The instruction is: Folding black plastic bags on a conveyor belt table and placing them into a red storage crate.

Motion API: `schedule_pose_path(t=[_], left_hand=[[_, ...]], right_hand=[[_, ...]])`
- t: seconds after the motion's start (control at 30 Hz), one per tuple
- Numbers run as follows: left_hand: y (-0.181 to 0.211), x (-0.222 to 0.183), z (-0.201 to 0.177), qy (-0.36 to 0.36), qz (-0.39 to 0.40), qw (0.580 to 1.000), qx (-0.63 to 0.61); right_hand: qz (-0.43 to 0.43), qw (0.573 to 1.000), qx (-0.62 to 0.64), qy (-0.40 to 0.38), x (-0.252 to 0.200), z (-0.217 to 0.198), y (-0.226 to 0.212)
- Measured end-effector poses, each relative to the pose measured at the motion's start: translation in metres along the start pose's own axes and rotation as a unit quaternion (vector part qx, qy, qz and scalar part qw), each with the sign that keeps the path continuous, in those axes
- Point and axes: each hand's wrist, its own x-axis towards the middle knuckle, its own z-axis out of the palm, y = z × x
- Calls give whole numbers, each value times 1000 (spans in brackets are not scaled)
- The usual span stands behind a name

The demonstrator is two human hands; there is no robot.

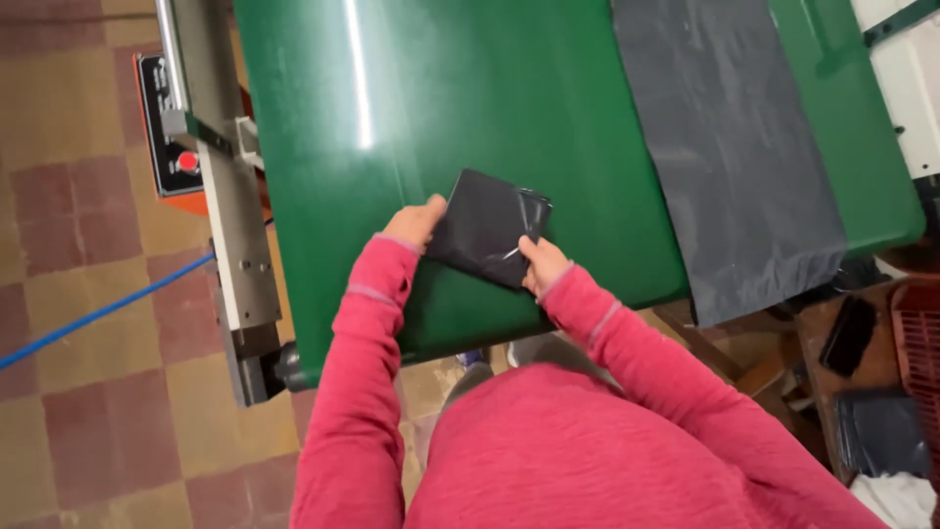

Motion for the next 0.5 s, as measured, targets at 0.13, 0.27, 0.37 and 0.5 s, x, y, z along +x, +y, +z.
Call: schedule_pose_path(t=[0.13, 0.27, 0.37, 0.5], left_hand=[[36, -91, 63, 263, 207, 841, 426], [65, -130, 122, 435, 160, 709, 531], [89, -148, 197, 347, 377, 649, 561], [35, -110, 335, 132, 507, 566, 637]], right_hand=[[174, 875, 421, -164, 11, -16, -8], [-39, 944, 261, -198, -46, -79, -6], [-227, 973, -11, -49, -140, -162, 5], [-434, 795, -417, 78, -188, -284, -10]])
